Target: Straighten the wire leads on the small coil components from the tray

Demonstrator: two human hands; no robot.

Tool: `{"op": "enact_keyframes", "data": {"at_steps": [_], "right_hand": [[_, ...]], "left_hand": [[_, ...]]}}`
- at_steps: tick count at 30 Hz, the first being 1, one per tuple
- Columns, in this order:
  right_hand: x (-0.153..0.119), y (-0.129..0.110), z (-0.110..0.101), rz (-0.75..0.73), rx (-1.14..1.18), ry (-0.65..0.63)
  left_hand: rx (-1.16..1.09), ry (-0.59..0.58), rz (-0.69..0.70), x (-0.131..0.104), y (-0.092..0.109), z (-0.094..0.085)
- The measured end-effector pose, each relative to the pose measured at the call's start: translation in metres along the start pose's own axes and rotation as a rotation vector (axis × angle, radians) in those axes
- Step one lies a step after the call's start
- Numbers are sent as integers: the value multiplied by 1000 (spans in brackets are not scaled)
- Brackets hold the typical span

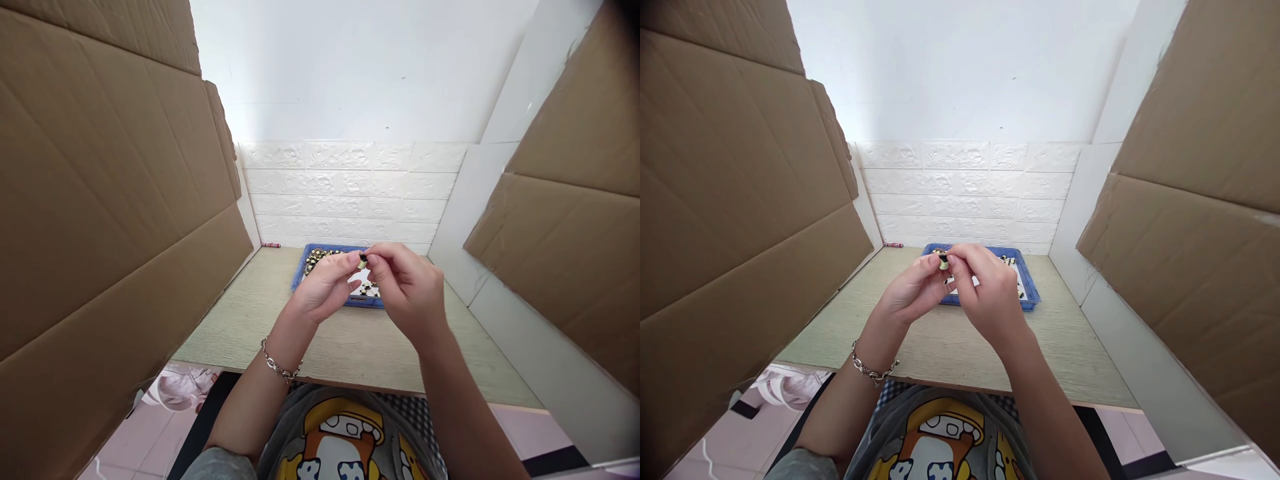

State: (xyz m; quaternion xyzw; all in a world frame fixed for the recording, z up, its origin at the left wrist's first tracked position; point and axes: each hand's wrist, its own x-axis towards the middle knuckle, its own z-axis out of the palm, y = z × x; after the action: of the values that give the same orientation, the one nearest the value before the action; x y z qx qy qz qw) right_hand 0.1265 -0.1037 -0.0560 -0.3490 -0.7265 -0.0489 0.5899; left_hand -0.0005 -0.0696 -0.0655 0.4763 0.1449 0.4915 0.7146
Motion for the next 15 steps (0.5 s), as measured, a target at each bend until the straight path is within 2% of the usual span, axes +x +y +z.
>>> {"op": "enact_keyframes", "data": {"at_steps": [15], "right_hand": [[0,-2,-6,21,-22,-54]], "left_hand": [[57,-32,-6,-2,1,-2]]}}
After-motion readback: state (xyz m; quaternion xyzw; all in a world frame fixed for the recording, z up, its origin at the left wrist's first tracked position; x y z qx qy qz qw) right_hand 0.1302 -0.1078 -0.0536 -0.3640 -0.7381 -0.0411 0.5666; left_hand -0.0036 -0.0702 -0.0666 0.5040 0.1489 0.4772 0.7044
